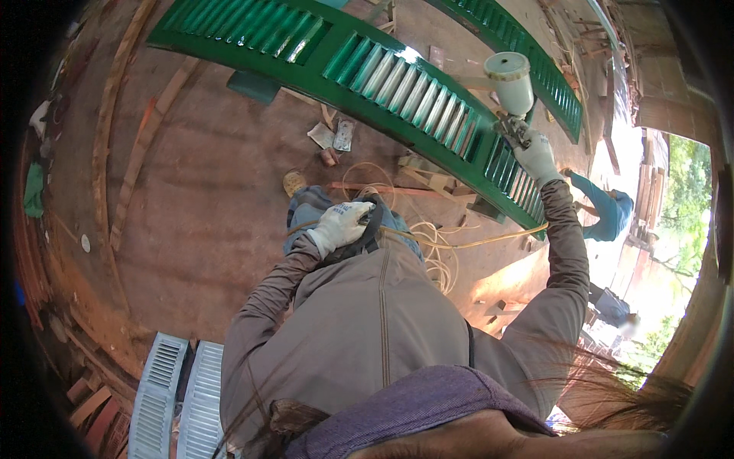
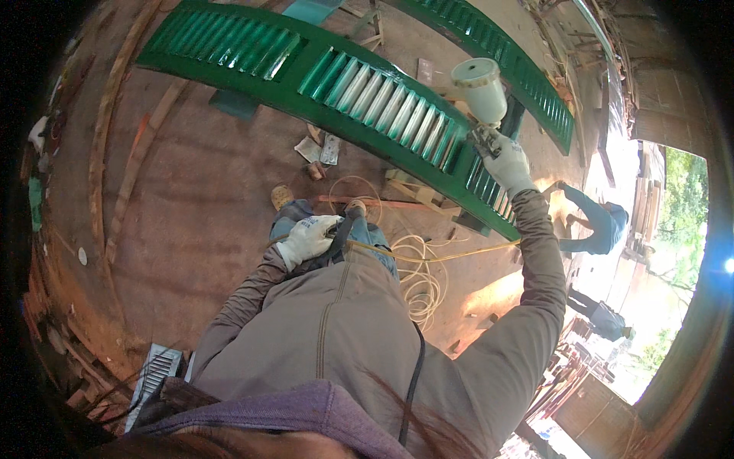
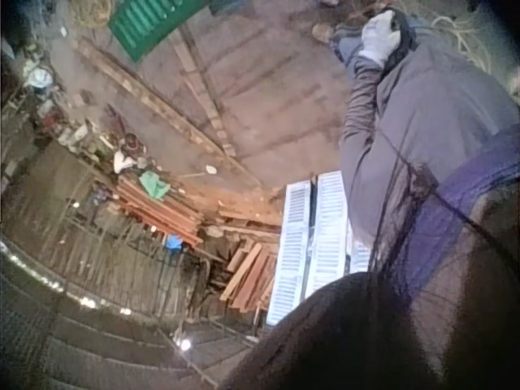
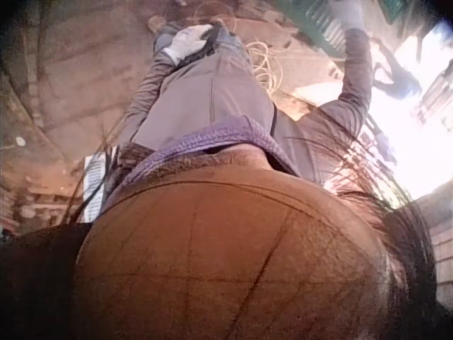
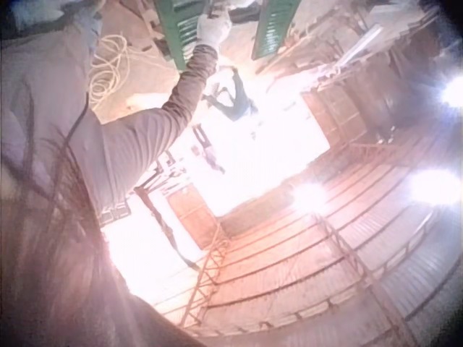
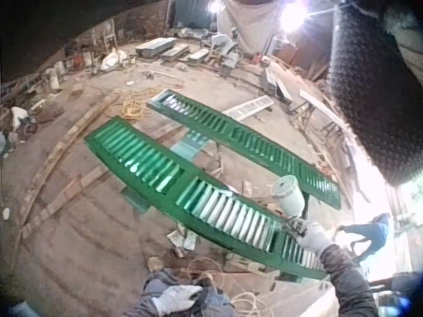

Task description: The person uses a spray gun to apply green paint to a metal louvered vent. They move the spray gun back and forth across the surface to ensure even coverage.

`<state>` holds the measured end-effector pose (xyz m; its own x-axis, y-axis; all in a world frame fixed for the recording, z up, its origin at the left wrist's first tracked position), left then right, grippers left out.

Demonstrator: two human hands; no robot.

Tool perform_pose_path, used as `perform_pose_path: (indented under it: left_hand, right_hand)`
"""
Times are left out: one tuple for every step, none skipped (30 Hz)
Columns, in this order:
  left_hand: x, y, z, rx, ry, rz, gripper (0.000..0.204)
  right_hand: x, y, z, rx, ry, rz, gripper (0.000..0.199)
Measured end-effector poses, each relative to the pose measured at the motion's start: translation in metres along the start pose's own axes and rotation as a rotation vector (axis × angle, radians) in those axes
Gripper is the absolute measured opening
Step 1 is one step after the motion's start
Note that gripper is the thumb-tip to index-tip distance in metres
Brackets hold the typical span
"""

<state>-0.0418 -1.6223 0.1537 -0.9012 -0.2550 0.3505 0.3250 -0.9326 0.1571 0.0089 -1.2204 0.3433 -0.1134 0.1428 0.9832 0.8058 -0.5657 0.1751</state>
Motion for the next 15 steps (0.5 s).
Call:
perform_pose_path:
  left_hand:
    - [-0.001,-0.001,0.002,-0.007,0.002,0.011,0.042]
    - [-0.001,-0.002,0.005,-0.006,0.007,0.022,0.042]
    - [-0.001,-0.002,0.007,-0.006,0.012,0.033,0.042]
    - [0.000,-0.003,0.009,-0.004,0.018,0.045,0.043]
    - [0.001,-0.002,0.011,0.015,0.034,0.047,0.042]
    - [0.003,-0.001,0.013,0.034,0.051,0.049,0.042]
    - [0.003,-0.001,0.014,0.055,0.068,0.052,0.042]
    - [0.002,0.000,0.013,0.037,0.058,0.076,0.042]
    - [0.000,0.001,0.012,0.020,0.049,0.101,0.042]
    - [-0.001,0.003,0.011,0.004,0.041,0.126,0.041]
    - [-0.001,0.003,0.011,0.014,0.048,0.122,0.041]
    - [-0.002,0.003,0.012,0.024,0.055,0.118,0.041]
    - [-0.002,0.003,0.013,0.035,0.063,0.114,0.040]
    - [0.000,0.003,0.016,0.055,0.055,0.091,0.040]
    - [0.005,0.003,0.022,0.074,0.049,0.068,0.040]
  right_hand:
    - [0.004,0.007,-0.005,0.027,-0.017,-0.019,0.044]
    - [0.005,0.013,-0.003,0.028,-0.070,-0.072,0.044]
    - [0.005,0.019,0.001,0.030,-0.124,-0.125,0.043]
    - [0.004,0.024,0.006,0.032,-0.177,-0.178,0.043]
    - [0.003,0.032,0.007,0.024,-0.207,-0.185,0.043]
    - [0.004,0.035,0.008,0.018,-0.272,-0.213,0.043]
    - [0.006,0.036,0.007,0.012,-0.338,-0.243,0.044]
    - [0.009,0.039,0.002,0.003,-0.407,-0.269,0.044]
    - [-0.003,0.032,0.011,-0.077,-0.551,-0.340,0.044]
    - [-0.004,0.026,0.010,-0.073,-0.483,-0.315,0.044]
    - [-0.005,0.020,0.003,-0.067,-0.419,-0.288,0.044]
    - [-0.006,0.013,-0.001,-0.061,-0.355,-0.262,0.045]
    - [-0.011,0.004,0.006,-0.033,-0.222,-0.152,0.043]
    - [-0.022,-0.009,0.024,-0.018,-0.178,-0.085,0.043]
    - [-0.032,-0.023,0.047,-0.004,-0.132,-0.018,0.043]
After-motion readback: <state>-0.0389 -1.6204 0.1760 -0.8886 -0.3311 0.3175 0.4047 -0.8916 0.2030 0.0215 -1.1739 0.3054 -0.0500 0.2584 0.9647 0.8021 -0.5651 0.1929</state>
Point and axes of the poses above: each hand's wrist, its own y-axis away from the middle knuckle, its own x-axis out of the back of the hand, z = x × y, the point moved 3 cm from there along -y, towards the middle knuckle, and after that the axes turned 5 degrees about -x, right-handed, at the moved point
